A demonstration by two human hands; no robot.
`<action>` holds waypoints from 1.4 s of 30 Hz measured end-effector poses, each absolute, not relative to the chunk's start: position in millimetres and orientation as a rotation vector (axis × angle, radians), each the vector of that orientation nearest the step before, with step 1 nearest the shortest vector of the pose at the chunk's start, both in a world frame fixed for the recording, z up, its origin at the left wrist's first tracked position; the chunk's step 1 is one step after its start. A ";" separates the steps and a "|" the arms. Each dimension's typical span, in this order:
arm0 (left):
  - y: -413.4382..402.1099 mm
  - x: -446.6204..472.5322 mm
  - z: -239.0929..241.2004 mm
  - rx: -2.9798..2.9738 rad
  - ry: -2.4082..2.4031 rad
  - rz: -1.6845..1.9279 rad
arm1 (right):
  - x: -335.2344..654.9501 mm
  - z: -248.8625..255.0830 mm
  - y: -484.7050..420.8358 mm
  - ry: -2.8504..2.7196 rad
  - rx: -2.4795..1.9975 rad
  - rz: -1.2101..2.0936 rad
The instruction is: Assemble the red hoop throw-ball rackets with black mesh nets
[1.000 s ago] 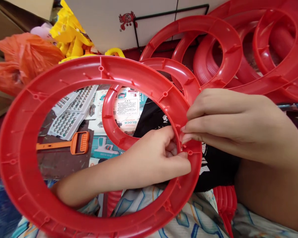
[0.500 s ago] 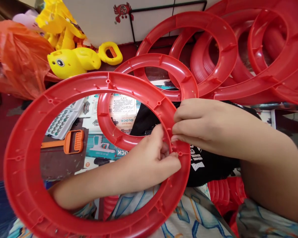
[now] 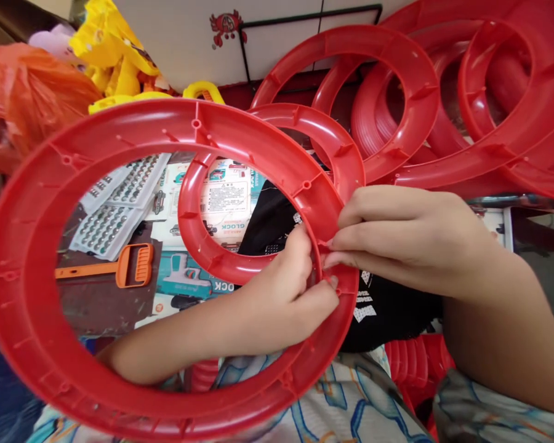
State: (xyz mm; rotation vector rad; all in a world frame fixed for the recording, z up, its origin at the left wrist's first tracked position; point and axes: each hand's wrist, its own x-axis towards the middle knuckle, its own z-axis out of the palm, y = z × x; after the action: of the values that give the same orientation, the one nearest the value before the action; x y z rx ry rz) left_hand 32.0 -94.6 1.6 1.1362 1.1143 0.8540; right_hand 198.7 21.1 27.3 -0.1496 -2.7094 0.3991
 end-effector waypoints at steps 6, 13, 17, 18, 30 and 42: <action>-100.4 17.0 5.0 1.359 1.103 0.619 | 205.8 20.2 13.0 -2.643 -0.066 0.483; -104.7 25.9 -5.7 1.442 0.989 0.659 | 202.5 31.8 -2.9 -2.705 -0.325 0.662; -100.3 28.6 -3.9 1.478 0.952 0.704 | 200.3 34.9 -4.2 -2.673 -0.416 0.810; -99.5 29.3 -3.7 1.472 0.953 0.708 | 200.1 33.8 -2.8 -2.686 -0.378 0.803; -111.2 30.1 -22.1 1.260 0.888 0.831 | 197.8 26.9 5.1 -2.745 -0.044 0.046; -107.9 34.7 -5.8 1.304 1.049 0.805 | 210.0 27.0 -5.7 -2.605 -0.305 -0.060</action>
State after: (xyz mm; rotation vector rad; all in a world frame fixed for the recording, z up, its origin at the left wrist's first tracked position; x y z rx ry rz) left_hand 34.7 -107.9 -5.8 1.3043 1.0491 0.8054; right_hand 210.0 -5.7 27.0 -0.3054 -2.6047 -0.0600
